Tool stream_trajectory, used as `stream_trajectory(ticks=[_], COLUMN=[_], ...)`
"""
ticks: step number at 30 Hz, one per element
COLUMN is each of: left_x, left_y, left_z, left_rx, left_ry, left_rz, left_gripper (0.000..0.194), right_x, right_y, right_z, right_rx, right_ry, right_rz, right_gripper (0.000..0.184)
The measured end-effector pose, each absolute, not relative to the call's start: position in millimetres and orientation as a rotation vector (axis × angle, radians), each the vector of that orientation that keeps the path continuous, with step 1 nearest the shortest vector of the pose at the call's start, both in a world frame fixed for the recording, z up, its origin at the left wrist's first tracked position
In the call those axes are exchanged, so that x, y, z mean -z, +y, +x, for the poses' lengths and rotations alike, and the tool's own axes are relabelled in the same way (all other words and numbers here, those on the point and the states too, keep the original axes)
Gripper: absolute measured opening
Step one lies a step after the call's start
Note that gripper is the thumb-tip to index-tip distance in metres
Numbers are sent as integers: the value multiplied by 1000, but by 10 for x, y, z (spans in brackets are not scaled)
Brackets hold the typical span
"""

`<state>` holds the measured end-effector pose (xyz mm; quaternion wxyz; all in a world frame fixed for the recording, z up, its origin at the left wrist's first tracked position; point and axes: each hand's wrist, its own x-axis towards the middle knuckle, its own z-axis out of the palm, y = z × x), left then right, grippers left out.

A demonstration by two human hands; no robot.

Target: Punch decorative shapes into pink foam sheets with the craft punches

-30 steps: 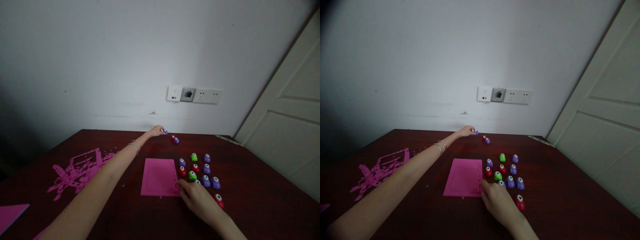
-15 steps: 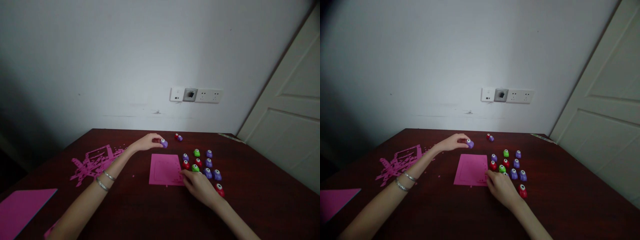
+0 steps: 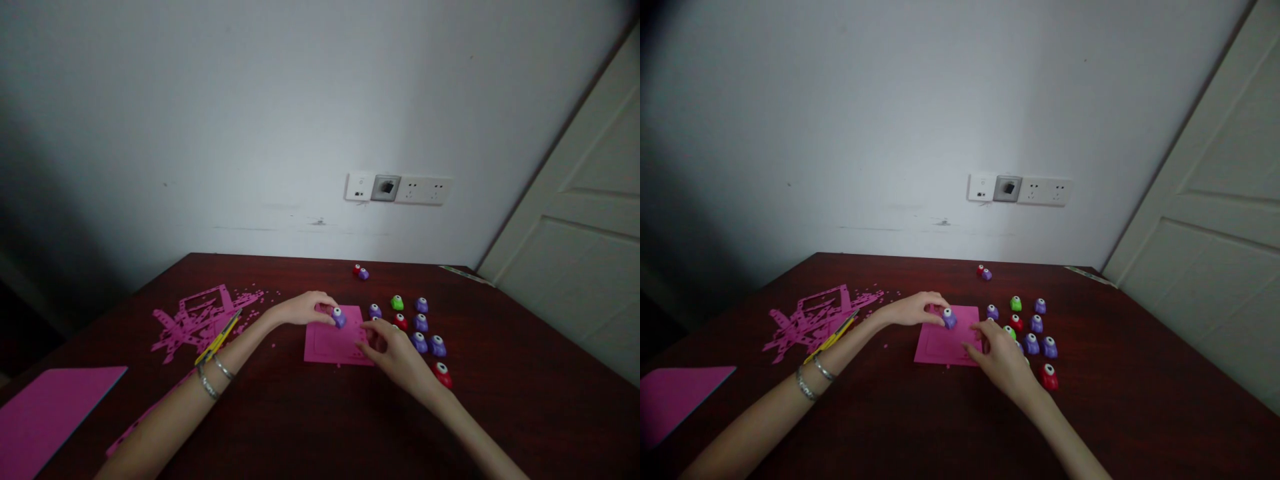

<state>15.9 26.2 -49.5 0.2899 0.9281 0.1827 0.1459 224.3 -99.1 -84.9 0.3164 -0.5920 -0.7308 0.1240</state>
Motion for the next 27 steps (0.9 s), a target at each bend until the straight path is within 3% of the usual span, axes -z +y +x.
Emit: stream_trajectory(ticks=[4,10,15,22,27], left_x=[493,489,499,552,692], left_y=[200,137,124,206,386], left_z=[203,254,259,224,135], left_rx=[-343,-334,-331,-362,-344], left_ry=[444,351,389,485,765], left_rz=[2506,2516,2539,2528,2624], left_gripper=[28,23,23,37,23], right_x=[743,641,630,661,812], right_y=[-964,-934,-892,-953,-1122], right_z=[2123,1995,1944,1998,2063], right_rx=[-316,-274,-243,-191,-133], right_ry=[-1894,-1946,-1993,-1943,-1866], right_rz=[-1608,-1665,-1692,-1752,-1841], right_gripper=[38,22,24,27,29])
